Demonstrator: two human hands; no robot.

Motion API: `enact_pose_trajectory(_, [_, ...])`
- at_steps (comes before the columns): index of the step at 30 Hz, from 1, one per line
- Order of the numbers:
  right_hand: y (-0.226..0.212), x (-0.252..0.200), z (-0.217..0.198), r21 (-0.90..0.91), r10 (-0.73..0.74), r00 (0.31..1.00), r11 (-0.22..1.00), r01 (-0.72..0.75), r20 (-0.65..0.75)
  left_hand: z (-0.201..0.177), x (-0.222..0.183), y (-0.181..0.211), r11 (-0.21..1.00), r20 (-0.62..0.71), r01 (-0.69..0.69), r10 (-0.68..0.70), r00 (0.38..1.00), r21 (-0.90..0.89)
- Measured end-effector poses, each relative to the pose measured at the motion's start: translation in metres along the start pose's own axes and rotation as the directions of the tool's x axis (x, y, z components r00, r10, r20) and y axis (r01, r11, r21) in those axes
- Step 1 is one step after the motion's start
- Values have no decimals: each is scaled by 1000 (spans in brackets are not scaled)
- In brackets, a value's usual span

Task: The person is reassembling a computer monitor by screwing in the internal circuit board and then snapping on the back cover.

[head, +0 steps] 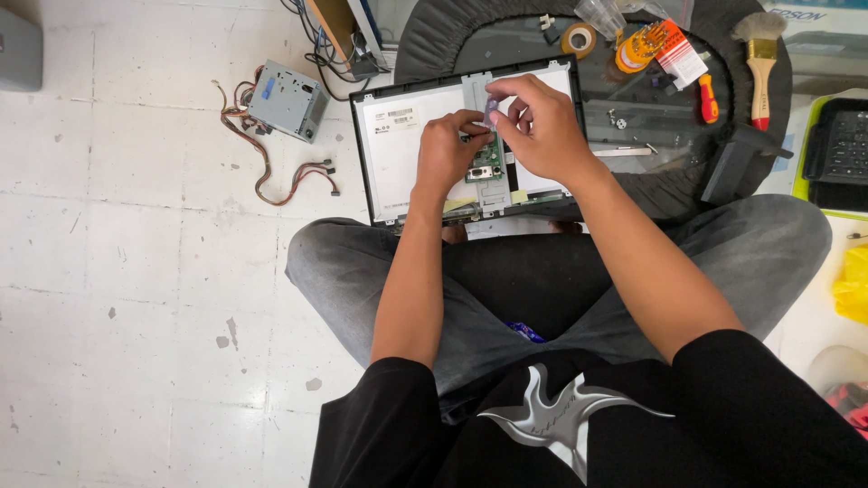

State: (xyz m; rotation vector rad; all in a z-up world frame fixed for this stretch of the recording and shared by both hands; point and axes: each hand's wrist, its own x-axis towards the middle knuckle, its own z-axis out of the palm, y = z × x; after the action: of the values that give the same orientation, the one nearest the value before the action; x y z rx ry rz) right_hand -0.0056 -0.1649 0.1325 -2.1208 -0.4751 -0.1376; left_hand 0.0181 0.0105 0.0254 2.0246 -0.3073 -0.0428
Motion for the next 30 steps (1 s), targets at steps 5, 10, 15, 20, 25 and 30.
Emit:
enact_pose_trajectory(5, [6,1,2,-12,-76,997,997,76,0,12,2,-6,992,-91,-126,127,988,23])
enact_pose_trajectory(10, [15,-3,1,-46,-57,998,997,56,-32,7,-1,-14,993,-47,-86,90,995,84])
enact_pose_trajectory(15, [22,-10,-4,30,40,995,999,-37,-90,-13,-8,-2,989,103,107,-118,988,105])
enact_pose_trajectory(20, [25,-19,-17,127,136,979,985,-117,-153,-5,-5,-8,983,124,155,-167,978,100])
enact_pose_trajectory(25, [38,-32,-24,189,181,965,971,-144,-192,-6,-5,-8,984,120,175,-172,978,-20])
enact_pose_trajectory(30, [47,-39,-22,433,398,903,851,-297,-163,-8,-6,-5,992,129,129,-127,983,-6])
